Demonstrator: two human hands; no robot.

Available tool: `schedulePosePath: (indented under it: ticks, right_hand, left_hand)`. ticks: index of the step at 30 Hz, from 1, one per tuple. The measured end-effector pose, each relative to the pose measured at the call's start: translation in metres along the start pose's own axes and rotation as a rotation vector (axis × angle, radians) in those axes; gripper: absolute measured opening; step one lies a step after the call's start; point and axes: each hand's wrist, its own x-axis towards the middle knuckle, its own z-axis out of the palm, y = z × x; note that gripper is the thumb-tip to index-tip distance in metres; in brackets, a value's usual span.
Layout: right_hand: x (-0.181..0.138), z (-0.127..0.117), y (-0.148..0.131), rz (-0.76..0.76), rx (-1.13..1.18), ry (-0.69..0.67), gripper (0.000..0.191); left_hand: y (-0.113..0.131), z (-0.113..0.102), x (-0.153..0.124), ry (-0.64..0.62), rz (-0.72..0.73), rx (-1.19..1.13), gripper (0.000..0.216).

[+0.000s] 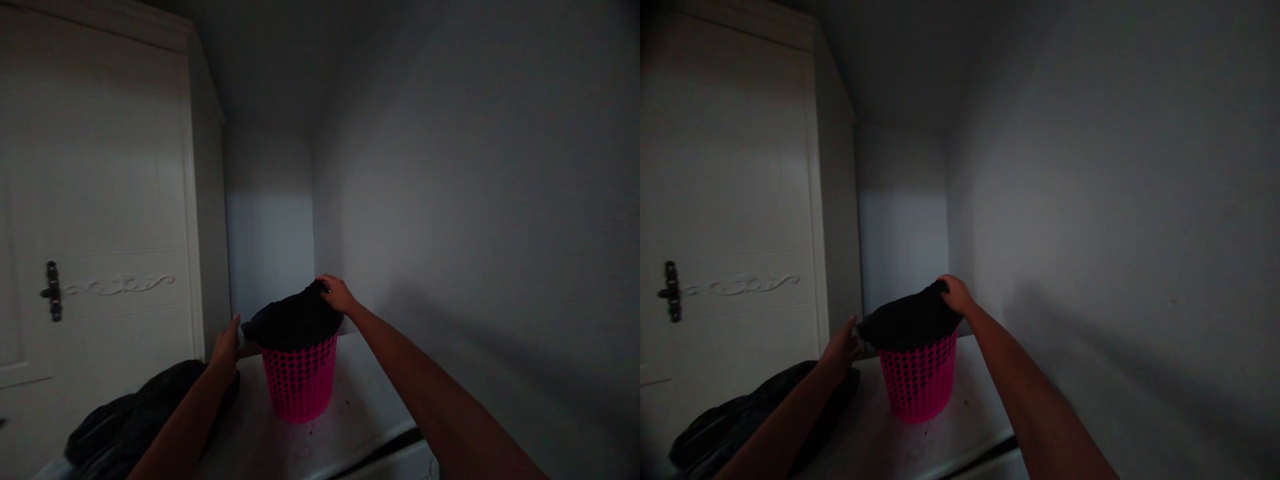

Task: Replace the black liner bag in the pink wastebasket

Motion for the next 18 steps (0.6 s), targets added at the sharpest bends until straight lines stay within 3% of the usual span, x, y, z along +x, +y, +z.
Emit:
schedulePosePath:
  ticks: [3, 5, 9, 12, 15, 18]
  right_hand:
    - [0.007, 0.002, -0.001, -0.052, -0.075, 0.014, 0.061]
    - [0.01, 0.003, 0.003, 0.054, -0.189, 0.061, 0.063]
    - [0.012, 0.01, 0.019, 0.254, -0.279, 0.074, 0.04]
    - [0.018, 0.017, 0.024, 0.285, -0.285, 0.041, 0.013]
    - [0.024, 0.022, 0.022, 0.294, -0.299, 0.062, 0.017]
    - [0.021, 0.024, 0.024, 0.337, -0.323, 0.054, 0.041]
  left_hand:
    - [-0.008, 0.0, -0.002, -0.152, -0.225, -0.087, 0.043]
    - [-0.008, 0.004, -0.004, -0.209, -0.275, -0.161, 0.031]
    - [-0.002, 0.013, -0.004, -0.217, -0.184, -0.238, 0.004]
    - [0.002, 0.018, 0.002, -0.181, -0.139, -0.238, 0.013]
    - [0.004, 0.022, 0.011, -0.13, -0.1, -0.237, 0.031]
    - [0.002, 0.026, 0.018, -0.103, 0.0, -0.156, 0.036]
